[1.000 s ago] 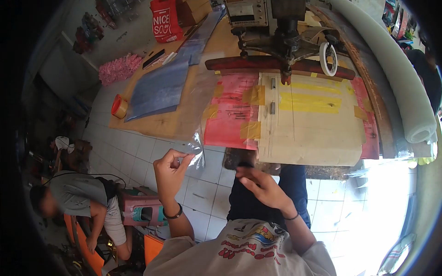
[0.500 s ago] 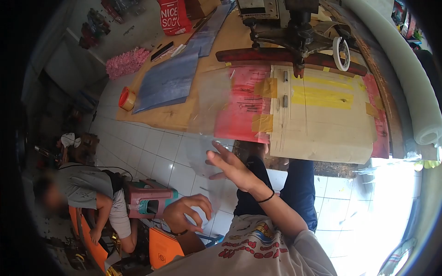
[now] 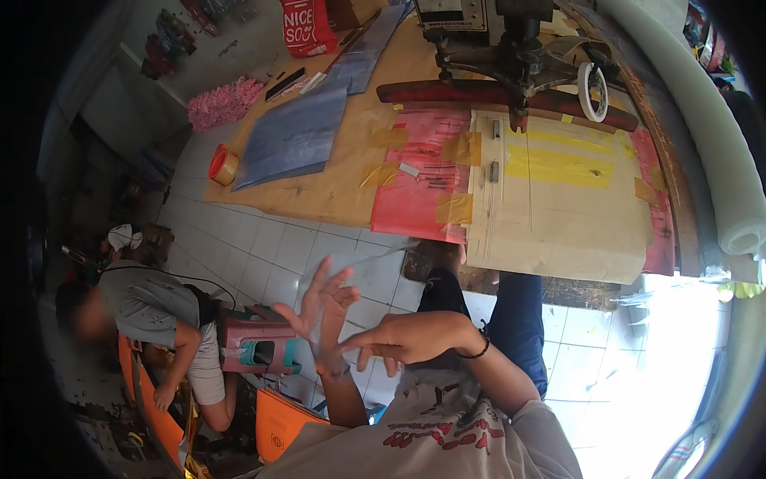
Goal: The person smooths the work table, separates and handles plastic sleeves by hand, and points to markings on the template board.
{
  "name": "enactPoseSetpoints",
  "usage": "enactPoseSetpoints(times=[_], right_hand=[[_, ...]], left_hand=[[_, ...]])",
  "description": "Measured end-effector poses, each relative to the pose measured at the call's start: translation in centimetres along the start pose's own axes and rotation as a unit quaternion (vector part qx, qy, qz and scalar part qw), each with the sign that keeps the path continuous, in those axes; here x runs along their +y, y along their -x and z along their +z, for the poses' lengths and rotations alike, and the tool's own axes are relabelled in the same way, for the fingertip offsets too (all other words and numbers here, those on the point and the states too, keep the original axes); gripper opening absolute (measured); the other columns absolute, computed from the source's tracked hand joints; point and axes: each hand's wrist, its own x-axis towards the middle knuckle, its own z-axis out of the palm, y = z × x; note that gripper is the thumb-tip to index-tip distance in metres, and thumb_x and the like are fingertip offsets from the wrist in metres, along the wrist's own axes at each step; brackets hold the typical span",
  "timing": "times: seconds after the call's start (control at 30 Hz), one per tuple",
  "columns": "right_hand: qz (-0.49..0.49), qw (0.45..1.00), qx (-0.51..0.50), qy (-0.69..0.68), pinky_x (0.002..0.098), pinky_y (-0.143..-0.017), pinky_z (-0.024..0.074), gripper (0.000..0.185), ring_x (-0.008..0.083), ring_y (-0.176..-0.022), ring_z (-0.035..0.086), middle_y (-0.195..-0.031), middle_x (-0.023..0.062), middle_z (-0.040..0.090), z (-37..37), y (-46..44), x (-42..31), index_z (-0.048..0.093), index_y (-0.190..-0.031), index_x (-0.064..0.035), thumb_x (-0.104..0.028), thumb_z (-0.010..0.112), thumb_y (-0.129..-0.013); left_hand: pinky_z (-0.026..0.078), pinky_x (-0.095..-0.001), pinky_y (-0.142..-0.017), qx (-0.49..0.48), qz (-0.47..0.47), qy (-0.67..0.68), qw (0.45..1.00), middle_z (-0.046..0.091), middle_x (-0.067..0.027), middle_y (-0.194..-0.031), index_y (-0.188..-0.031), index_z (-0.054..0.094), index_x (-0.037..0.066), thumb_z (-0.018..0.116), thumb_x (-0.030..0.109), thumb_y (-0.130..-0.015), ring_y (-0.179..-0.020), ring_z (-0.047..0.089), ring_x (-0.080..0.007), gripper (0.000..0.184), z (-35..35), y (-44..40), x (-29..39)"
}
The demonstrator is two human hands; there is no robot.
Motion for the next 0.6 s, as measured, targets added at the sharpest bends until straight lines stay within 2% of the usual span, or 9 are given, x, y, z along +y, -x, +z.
enactPoseSetpoints(times=[0.03,0.1,0.17,0.27,0.37,0.4,0.5,0.57,0.6], right_hand=[[0.035,0.998,-0.034,-0.033,0.0336,-0.078,0.0603,0.048,0.0220,-0.080,0.075,-0.100,0.0141,0.075,0.2,0.4,0.3,0.047,-0.152,-0.0137,-0.001,0.037,-0.106],[0.043,0.997,0.056,0.004,0.0323,-0.073,0.0593,0.043,0.0173,-0.076,0.074,-0.094,0.0110,0.076,0.7,2.7,2.0,0.053,-0.147,-0.0139,-0.006,0.039,-0.107],[0.014,0.988,0.145,0.054,0.0314,-0.068,0.0584,0.039,0.0145,-0.071,0.072,-0.091,0.0086,0.076,1.0,5.4,4.7,0.057,-0.143,-0.0138,-0.008,0.041,-0.108],[0.212,0.966,0.138,0.056,0.0313,-0.066,0.0563,0.034,0.0156,-0.072,0.072,-0.087,0.0066,0.076,0.4,8.8,2.4,0.063,-0.136,-0.0133,-0.010,0.045,-0.107],[0.302,0.936,0.158,0.092,0.0322,-0.065,0.0546,0.033,0.0172,-0.066,0.070,-0.088,0.0076,0.075,0.2,11.4,5.2,0.063,-0.135,-0.0144,-0.015,0.050,-0.105],[0.303,0.929,0.182,0.110,0.0336,-0.067,0.0548,0.033,0.0196,-0.069,0.070,-0.089,0.0089,0.075,0.0,12.1,6.8,0.063,-0.135,-0.0139,-0.014,0.052,-0.104],[0.261,0.908,0.256,0.204,0.0382,-0.075,0.0547,0.035,0.0279,-0.078,0.070,-0.094,0.0134,0.074,-1.0,12.0,9.8,0.064,-0.134,-0.0123,-0.014,0.058,-0.100],[0.170,0.887,0.298,0.309,0.0419,-0.082,0.0540,0.037,0.0348,-0.087,0.070,-0.099,0.0169,0.073,-1.5,10.0,9.6,0.064,-0.134,-0.0107,-0.013,0.062,-0.097],[0.201,0.894,0.297,0.270,0.0462,-0.090,0.0517,0.043,0.0417,-0.101,0.065,-0.113,0.0215,0.070,-1.9,8.0,6.3,0.060,-0.136,-0.0061,-0.012,0.067,-0.093]], left_hand=[[0.040,-0.0539,-0.114,0.015,0.045,0.050,0.998,0.032,-0.0308,-0.158,-0.159,0.013,-0.007,0.047,0.065,-0.099,-0.134,0.051,-0.0470,0.100,-0.1,-0.7,0.6],[0.033,-0.0564,-0.120,0.046,0.137,0.150,0.978,0.013,-0.0267,-0.168,-0.161,0.002,-0.005,0.048,0.043,-0.107,-0.143,0.041,-0.0465,0.085,-0.6,-1.6,3.0],[0.036,-0.0580,-0.118,0.104,0.167,0.089,0.976,0.017,-0.0291,-0.166,-0.161,0.008,-0.003,0.043,0.031,-0.109,-0.143,0.040,-0.0480,0.071,0.0,-2.1,6.0],[0.037,-0.0609,-0.117,0.164,0.234,0.028,0.958,0.017,-0.0297,-0.165,-0.162,0.010,0.003,0.041,0.020,-0.110,-0.147,0.034,-0.0479,0.063,-1.2,-2.3,10.4],[0.039,-0.0608,-0.116,0.151,0.299,-0.055,0.941,0.018,-0.0297,-0.165,-0.164,0.010,0.013,0.044,0.014,-0.108,-0.147,0.035,-0.0462,0.065,-3.1,-1.9,15.8],[0.041,-0.0602,-0.115,0.138,0.317,-0.088,0.934,0.018,-0.0298,-0.165,-0.165,0.010,0.016,0.045,0.012,-0.107,-0.146,0.036,-0.0455,0.067,-3.3,-1.8,16.8],[0.044,-0.0598,-0.112,0.278,0.287,-0.343,0.850,0.022,-0.0307,-0.164,-0.165,0.008,0.021,0.044,0.004,-0.107,-0.145,0.041,-0.0439,0.070,1.8,-4.5,16.8],[0.053,-0.0559,-0.103,0.268,0.253,-0.394,0.842,0.033,-0.0339,-0.157,-0.165,0.010,0.019,0.047,0.003,-0.105,-0.135,0.051,-0.0436,0.072,4.4,-6.1,15.7],[0.057,-0.0539,-0.098,0.262,0.231,-0.417,0.839,0.038,-0.0355,-0.154,-0.164,0.010,0.018,0.048,0.003,-0.104,-0.130,0.057,-0.0434,0.073,5.3,-6.7,15.2]])
